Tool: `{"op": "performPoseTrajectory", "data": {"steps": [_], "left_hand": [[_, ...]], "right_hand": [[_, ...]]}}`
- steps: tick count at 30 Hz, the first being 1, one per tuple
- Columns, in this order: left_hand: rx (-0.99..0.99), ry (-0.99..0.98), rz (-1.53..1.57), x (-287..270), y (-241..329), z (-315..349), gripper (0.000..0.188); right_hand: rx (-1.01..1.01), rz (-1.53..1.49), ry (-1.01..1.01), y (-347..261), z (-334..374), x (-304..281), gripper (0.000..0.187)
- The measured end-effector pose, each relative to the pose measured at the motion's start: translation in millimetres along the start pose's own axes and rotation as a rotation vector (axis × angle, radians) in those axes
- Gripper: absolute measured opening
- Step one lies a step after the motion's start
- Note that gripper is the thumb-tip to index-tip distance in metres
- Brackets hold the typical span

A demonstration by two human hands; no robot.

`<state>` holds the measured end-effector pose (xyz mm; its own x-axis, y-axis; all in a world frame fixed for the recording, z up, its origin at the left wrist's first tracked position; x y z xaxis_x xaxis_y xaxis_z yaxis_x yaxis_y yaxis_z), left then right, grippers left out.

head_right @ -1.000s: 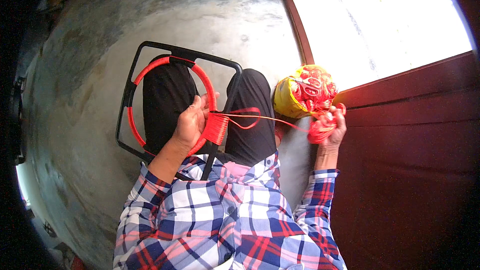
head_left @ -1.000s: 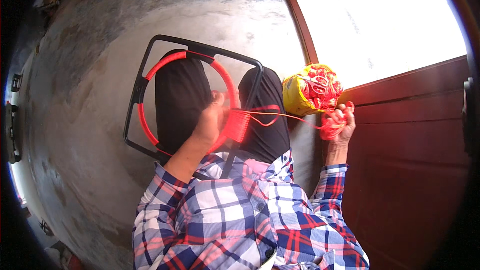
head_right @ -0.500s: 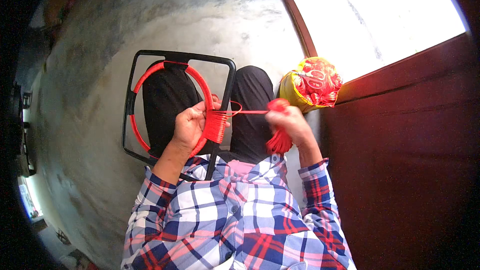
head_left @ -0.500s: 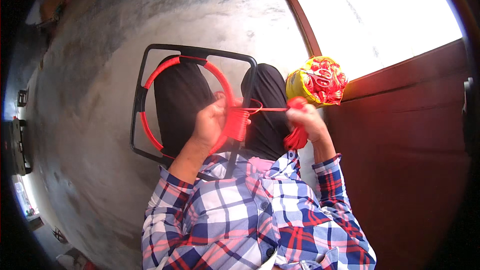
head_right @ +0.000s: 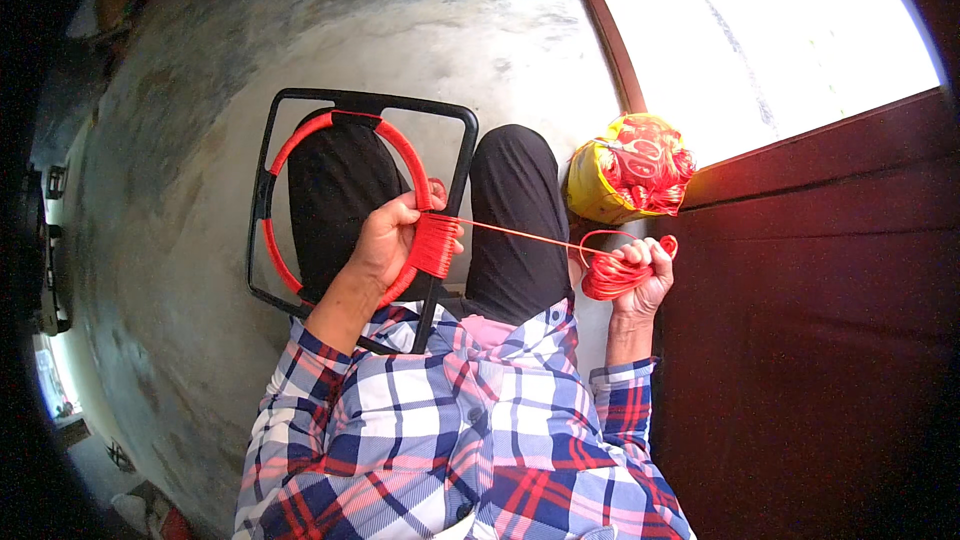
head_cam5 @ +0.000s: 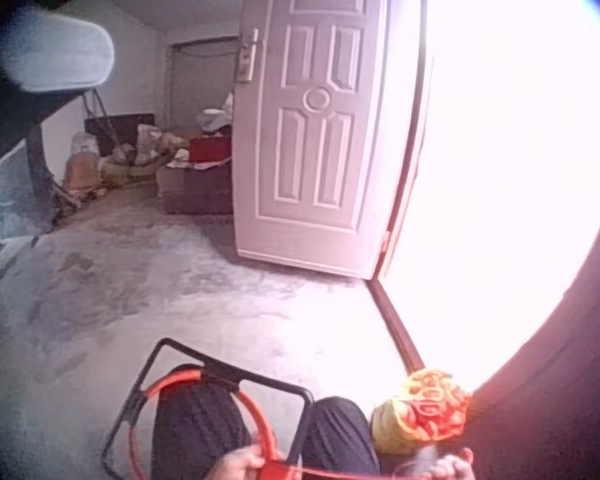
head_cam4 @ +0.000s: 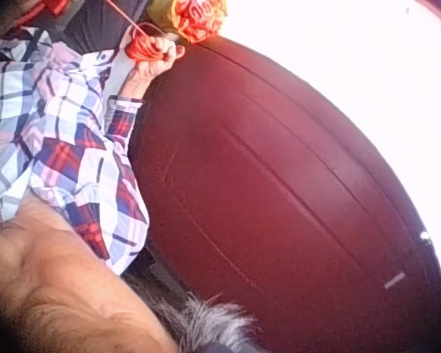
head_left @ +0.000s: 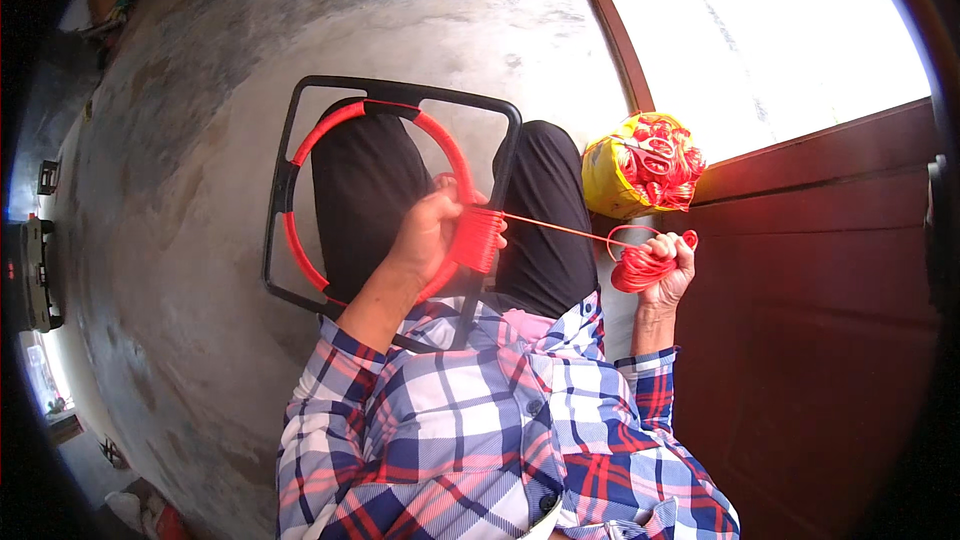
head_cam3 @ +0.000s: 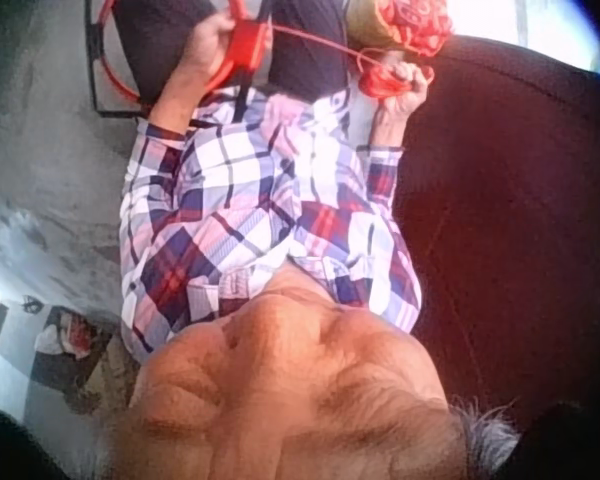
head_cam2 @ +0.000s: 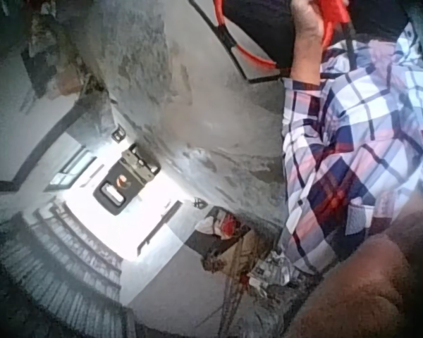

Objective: Wrapping a red cord around a circular hoop frame.

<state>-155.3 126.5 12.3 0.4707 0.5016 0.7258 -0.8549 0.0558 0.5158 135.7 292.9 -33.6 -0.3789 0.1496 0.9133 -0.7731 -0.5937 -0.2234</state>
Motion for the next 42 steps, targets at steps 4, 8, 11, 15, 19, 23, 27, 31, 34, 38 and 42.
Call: {"op": "performPoseTrajectory", "data": {"steps": [4, 8, 11, 15, 19, 23, 27, 31, 34, 38, 42], "left_hand": [[-0.045, 0.028, 0.044, -6, -4, -1, 0.032], [-0.068, 0.05, 0.109, 5, -3, 3, 0.034], [-0.082, 0.025, 0.114, 7, -6, 4, 0.035], [-0.103, 0.023, 0.055, 2, -11, -1, 0.034], [-0.111, -0.035, 0.002, 2, -8, 1, 0.033], [-0.098, 0.004, 0.054, 7, -9, 1, 0.033], [-0.104, 0.039, 0.083, 4, -11, -2, 0.029], [-0.12, 0.099, 0.004, -1, -14, -5, 0.04], [-0.13, 0.08, 0.081, 3, -14, -6, 0.039], [-0.093, 0.037, 0.162, 4, -11, -1, 0.037], [-0.086, 0.084, 0.082, -1, -12, -5, 0.034]], "right_hand": [[0.091, 0.401, 0.131, 3, 0, -37, 0.021], [0.099, 0.521, 0.317, 14, 4, -60, 0.017], [0.112, 0.66, 0.423, 17, -9, -61, 0.009], [0.208, 1.388, 0.243, 3, -40, -39, 0.026], [0.085, 1.848, 0.165, 17, -60, 35, 0.028], [0.183, 1.563, -0.202, 71, -50, 104, 0.029], [0.564, 1.638, -0.36, 130, -24, 123, 0.02], [0.699, 1.595, -0.301, 134, -17, 112, 0.02], [0.578, 1.576, -0.394, 132, -14, 109, 0.018], [0.522, 1.543, -0.251, 119, -26, 111, 0.025], [0.021, 1.771, -0.224, 75, -62, 121, 0.044]]}}
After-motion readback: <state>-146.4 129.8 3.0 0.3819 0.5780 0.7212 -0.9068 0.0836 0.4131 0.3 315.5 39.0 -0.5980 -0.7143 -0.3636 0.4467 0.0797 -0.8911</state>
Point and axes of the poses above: each hand's wrist, its own z-axis away from the middle knuckle, its own x-axis out of the palm, y = z × x, the point moved 5 cm from there along -z, towards the middle knuckle, and after that the axes turned 2 degrees about x, right-handed, at the moved point
